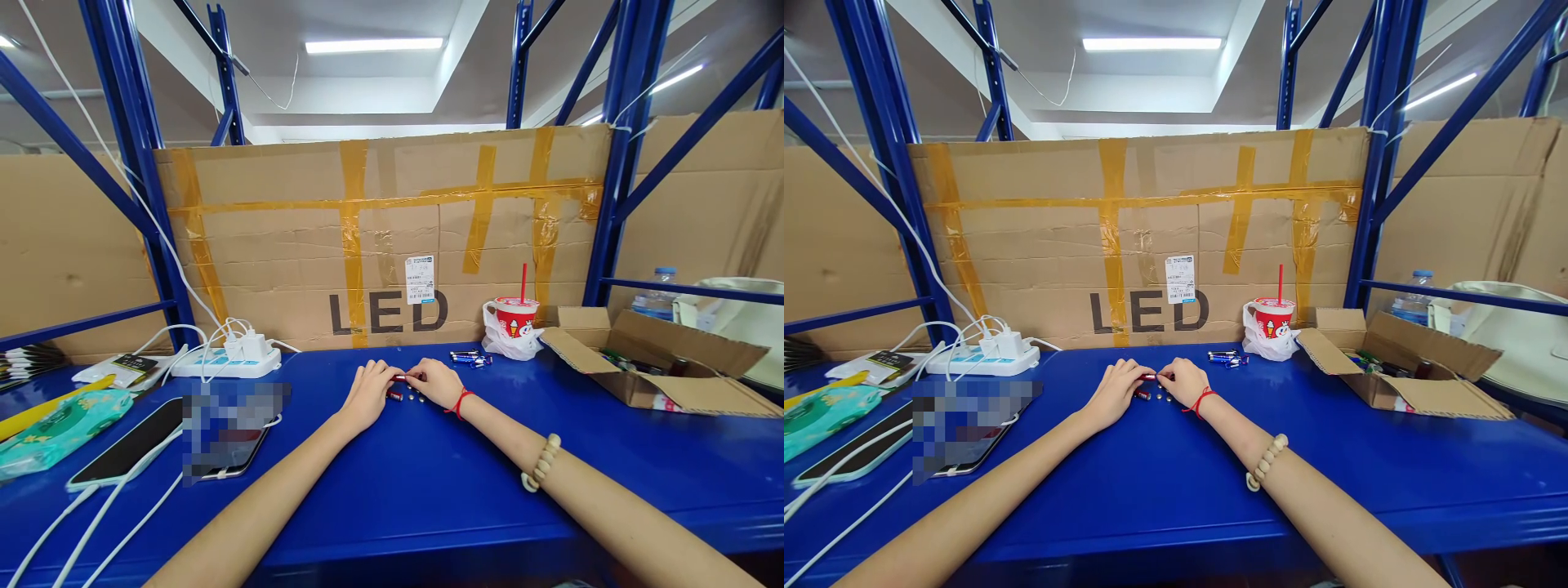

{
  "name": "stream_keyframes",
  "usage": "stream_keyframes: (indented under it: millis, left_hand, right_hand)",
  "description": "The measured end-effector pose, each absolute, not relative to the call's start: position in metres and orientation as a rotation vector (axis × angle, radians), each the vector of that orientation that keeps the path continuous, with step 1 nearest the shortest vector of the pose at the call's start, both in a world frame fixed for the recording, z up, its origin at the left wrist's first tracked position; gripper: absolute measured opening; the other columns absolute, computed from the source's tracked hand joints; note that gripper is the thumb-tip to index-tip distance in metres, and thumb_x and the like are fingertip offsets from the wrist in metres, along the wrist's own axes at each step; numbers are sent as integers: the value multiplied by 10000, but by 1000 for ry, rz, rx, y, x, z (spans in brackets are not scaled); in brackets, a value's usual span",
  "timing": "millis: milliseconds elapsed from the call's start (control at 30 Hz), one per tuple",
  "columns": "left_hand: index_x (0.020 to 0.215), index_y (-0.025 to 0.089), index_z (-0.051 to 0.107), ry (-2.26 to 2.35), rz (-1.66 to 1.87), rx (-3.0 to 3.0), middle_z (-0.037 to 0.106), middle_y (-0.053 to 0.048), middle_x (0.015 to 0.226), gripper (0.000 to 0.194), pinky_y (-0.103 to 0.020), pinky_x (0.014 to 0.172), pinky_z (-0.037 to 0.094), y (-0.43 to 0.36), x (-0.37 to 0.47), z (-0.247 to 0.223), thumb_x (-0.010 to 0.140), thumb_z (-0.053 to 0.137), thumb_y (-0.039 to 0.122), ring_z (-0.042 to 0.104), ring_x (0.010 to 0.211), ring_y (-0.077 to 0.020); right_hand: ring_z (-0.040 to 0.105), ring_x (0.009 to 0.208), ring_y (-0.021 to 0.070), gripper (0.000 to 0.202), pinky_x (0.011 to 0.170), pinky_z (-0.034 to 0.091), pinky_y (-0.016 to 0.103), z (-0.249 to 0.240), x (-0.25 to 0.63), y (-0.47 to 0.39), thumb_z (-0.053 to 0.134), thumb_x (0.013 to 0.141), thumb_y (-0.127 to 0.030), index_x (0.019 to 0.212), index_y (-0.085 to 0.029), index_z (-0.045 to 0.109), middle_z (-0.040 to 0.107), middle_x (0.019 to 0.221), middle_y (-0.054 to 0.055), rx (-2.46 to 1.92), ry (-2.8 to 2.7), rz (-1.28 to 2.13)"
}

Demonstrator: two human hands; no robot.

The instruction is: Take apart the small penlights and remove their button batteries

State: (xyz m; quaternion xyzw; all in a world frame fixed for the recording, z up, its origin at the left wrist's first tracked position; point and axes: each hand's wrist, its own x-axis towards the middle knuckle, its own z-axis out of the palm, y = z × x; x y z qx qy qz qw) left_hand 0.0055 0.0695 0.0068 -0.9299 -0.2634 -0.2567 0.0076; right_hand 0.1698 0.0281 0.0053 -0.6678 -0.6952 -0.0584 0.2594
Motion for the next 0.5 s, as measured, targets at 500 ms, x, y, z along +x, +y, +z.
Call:
stream_keyframes:
  millis: [500]
  left_hand:
    - [936,238,560,-820,-790,-2832,501,-25,897,325,-300,721,311,67,6,8,830,294,85,401,831,-161]
  right_hand:
    - [518,709,113,347,655,392,228,4,164,30,348,844,-377,796,-210,648,580,737,16,-1421,-1922,0]
